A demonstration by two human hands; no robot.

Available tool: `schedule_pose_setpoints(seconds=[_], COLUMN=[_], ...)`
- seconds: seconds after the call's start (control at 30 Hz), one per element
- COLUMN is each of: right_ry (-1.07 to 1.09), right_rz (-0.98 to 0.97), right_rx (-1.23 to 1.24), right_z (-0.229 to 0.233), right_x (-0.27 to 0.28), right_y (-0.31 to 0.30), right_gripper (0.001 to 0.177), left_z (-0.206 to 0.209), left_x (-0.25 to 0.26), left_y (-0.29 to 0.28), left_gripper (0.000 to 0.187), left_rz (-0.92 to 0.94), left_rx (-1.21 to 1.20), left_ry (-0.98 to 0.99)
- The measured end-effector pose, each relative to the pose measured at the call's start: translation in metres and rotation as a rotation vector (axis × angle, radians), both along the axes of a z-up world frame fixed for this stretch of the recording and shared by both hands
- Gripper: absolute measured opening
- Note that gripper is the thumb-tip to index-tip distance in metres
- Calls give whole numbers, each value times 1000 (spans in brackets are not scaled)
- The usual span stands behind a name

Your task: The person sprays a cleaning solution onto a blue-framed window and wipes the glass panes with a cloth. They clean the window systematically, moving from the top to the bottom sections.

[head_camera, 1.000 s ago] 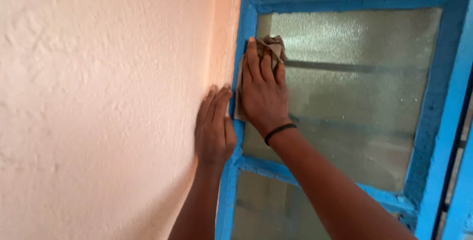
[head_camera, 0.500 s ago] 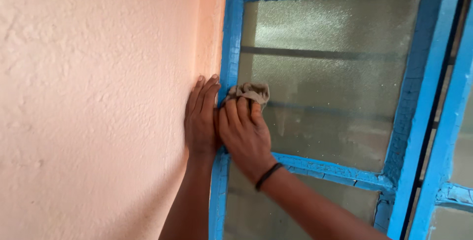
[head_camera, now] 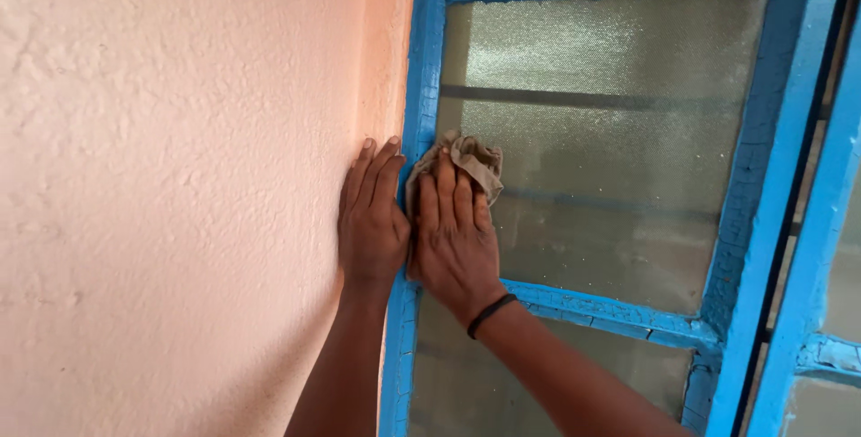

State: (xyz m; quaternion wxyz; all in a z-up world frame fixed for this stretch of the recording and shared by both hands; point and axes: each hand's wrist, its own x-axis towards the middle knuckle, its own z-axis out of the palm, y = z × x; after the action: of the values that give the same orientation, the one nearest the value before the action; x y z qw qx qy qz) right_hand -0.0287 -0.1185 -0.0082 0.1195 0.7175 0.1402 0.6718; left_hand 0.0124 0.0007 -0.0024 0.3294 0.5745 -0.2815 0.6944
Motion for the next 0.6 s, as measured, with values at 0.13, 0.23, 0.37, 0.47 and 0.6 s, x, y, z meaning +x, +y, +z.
schedule_pose_setpoints(seconds=[0.13,0.23,0.37,0.47,0.6], right_ry=[-87,-145,-217,-233,-280], right_rz=[-96,-231,-306,-157,-204], right_rx=[-98,-143,-134,-108,-145], right_z=[34,72,130,156,156], right_x=[-5,-3,-1,0,8], right_y=[-16,-25,-41,-57,-63], right_gripper=[61,63,69,71,71], left_z=[3,3,2,2,-1], left_x=[-4,-5,-2,0,0], left_y=[-2,-4,-5,-5,-6], left_gripper=[43,44,43,39,40], left_rz=[4,23,51,45,50], left_rx=[13,7,-3,-7,-12], left_ry=[-36,-41,-38,-42,-38])
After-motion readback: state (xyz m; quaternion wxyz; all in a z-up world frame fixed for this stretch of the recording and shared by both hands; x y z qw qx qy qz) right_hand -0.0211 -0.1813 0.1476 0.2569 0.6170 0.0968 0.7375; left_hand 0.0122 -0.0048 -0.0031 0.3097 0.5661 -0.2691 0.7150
